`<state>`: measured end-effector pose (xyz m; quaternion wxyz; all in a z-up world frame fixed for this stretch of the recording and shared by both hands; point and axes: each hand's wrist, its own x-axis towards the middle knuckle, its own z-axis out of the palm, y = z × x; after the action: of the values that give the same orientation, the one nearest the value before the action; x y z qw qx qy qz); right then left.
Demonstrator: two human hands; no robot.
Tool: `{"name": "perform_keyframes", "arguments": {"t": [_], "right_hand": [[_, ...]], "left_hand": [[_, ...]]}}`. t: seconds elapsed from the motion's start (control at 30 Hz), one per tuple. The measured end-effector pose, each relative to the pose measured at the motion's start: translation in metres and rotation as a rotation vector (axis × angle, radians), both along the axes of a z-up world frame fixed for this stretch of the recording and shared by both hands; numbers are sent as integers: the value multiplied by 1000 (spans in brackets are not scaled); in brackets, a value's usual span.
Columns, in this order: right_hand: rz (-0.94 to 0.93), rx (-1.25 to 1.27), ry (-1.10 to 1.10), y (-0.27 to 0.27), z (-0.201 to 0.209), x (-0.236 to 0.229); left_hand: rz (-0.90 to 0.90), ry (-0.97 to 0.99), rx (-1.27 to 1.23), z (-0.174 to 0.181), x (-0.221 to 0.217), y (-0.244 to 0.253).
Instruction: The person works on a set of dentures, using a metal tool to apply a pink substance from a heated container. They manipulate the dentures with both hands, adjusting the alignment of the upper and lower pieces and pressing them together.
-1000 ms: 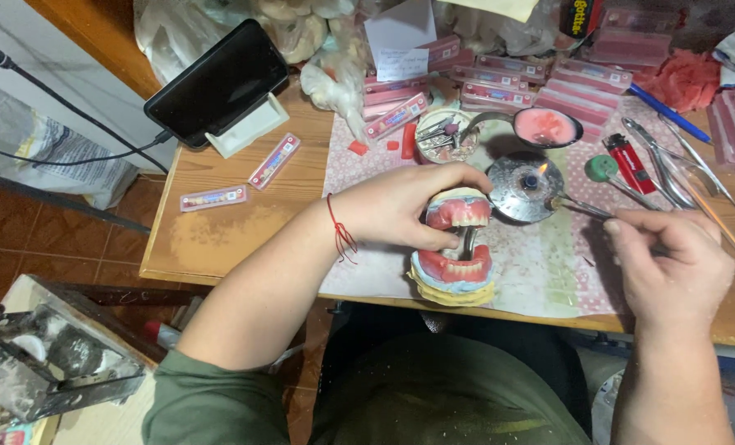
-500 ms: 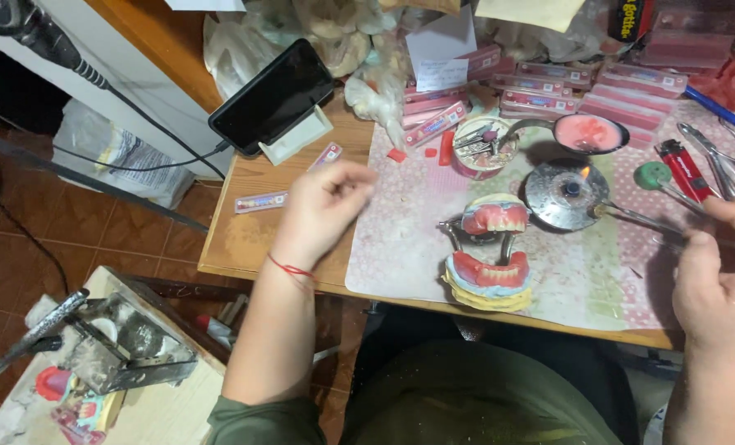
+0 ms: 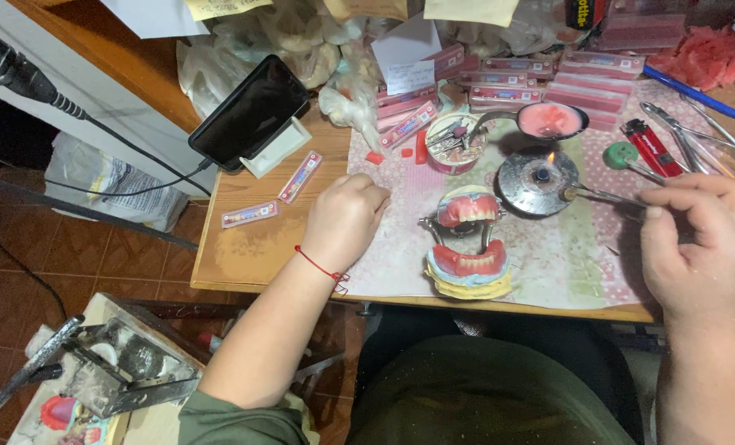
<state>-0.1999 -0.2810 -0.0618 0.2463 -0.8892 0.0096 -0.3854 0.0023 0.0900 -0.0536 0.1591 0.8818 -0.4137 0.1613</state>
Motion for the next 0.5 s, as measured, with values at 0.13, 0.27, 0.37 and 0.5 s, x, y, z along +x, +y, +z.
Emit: {"name": "perform_keyframes", "arguments": {"t": [0.13,0.27,0.37,0.5], "right_hand": [[0,-21,-4,5,6,1],[36,-10,-28,7,10,0],[65,3,-26,12,14,-1],[157,20,-12,35,30,0]], "left_hand": [[25,-10,75,0,-4,-3],[24,25,-48,3,-3,0],[67,87,-158,7,-3,6],[148,251,-340,18,-15,13]]}}
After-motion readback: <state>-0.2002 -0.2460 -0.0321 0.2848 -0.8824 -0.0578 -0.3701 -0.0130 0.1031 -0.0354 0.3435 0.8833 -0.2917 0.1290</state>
